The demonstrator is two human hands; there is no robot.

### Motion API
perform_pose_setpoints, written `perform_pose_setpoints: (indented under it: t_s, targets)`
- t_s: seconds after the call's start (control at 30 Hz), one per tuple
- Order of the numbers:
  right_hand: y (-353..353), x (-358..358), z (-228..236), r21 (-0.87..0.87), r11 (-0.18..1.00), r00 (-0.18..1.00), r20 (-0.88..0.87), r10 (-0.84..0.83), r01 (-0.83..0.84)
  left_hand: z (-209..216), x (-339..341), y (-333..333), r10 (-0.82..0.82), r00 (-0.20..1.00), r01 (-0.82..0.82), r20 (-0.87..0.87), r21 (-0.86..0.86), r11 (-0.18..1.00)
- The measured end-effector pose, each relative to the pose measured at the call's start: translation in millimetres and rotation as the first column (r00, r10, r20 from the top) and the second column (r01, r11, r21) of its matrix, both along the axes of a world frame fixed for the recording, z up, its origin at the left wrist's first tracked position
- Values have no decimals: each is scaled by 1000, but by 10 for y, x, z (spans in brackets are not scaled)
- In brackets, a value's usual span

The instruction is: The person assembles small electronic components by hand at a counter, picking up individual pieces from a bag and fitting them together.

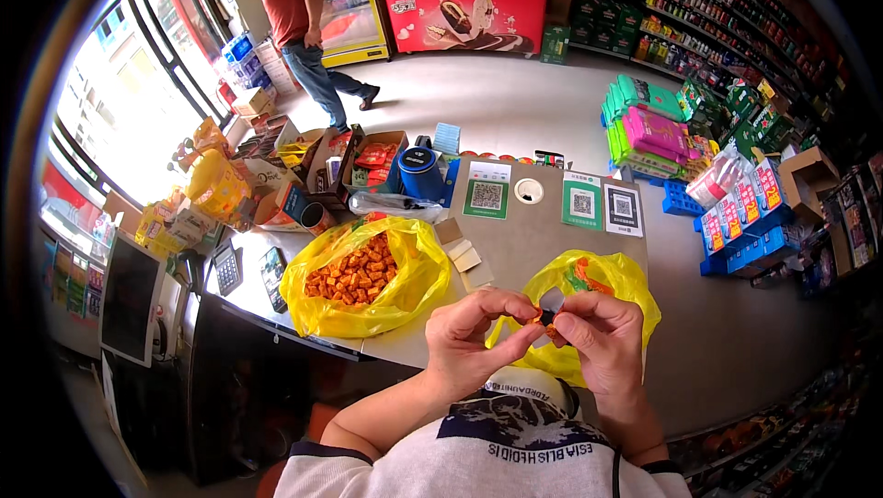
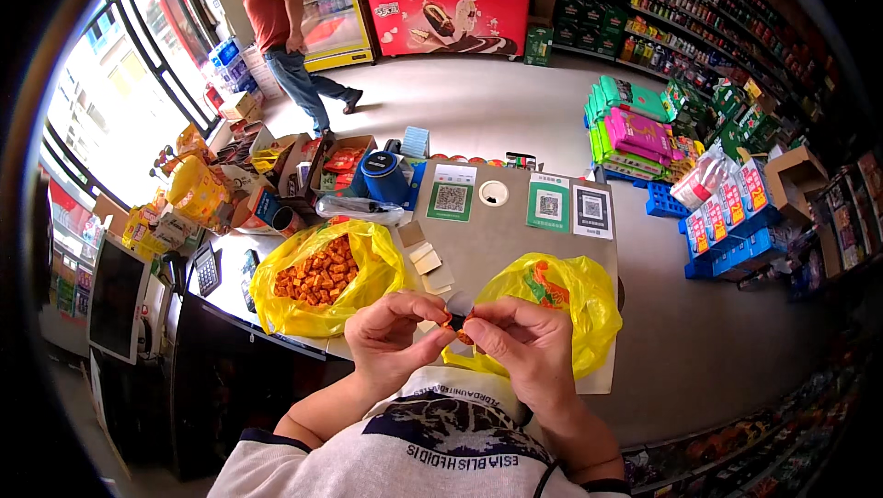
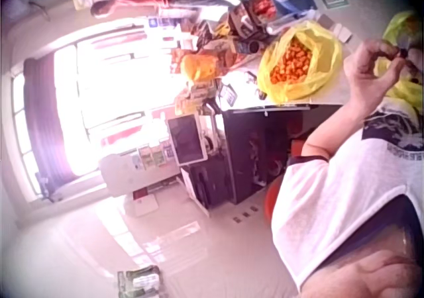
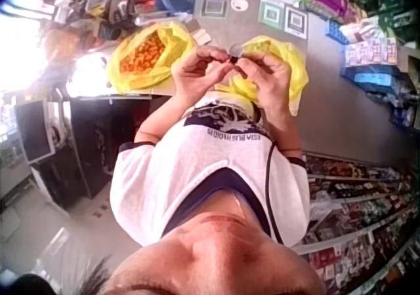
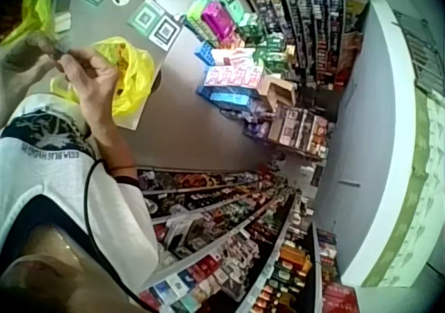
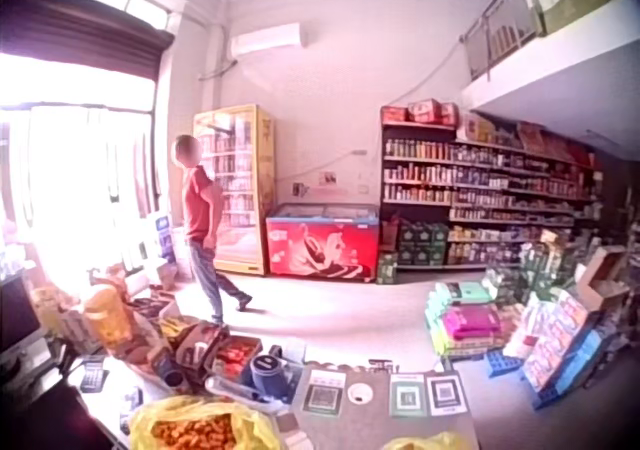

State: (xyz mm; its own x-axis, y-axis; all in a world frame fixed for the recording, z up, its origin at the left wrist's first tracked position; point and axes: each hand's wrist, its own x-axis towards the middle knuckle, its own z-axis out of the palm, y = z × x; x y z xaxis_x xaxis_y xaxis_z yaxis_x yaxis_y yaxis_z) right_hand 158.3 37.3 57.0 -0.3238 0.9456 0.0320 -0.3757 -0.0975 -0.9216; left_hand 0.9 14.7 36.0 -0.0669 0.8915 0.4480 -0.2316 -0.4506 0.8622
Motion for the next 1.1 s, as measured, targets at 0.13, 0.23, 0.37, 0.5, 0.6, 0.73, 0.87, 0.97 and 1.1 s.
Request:
perform_pose_setpoints:
  t_s: [0.13, 0.23, 0.37, 0.5, 0.6, 0.73, 0.87, 0.97, 1.1]
  targets:
    - [16, -30, 32, -21, 1000, 999, -35, 14, -15, 16, -33, 15, -1, 999, 1, -39, -1, 1000]
    - [41, -32, 49, -30, 999, 998, -42, 44, -46, 14, -55, 23, -8, 998, 7, -62, -9, 1000]
    - [79, -41, 58, -27, 997, 997, -19, 68, -69, 40, -71, 31, 4, 997, -5, -78, -19, 1000]
    - [105, -51, 98, -63, 991, 993, -9, 117, -117, 27, -103, 34, 13, 996, -13, -92, -6, 1000]
    - [107, -55, 94, -77, 987, 990, 11, 144, -143, -2, -125, 22, 16, 995, -17, -99, -6, 1000]
    - [110, -56, 97, -27, 988, 987, 45, 156, -155, -7, -146, 35, 10, 995, -9, -104, 9, 1000]
    - [120, -52, 93, -18, 986, 982, 90, 167, -166, -21, -180, 43, -3, 993, 5, -117, 16, 1000]
    - [139, -47, 99, -22, 985, 978, 119, 172, -171, -27, -193, 54, -10, 993, 11, -115, 13, 1000]
    - [132, -53, 152, -36, 985, 973, 151, 173, -169, -23, -201, 63, -27, 995, 28, -93, 6, 1000]
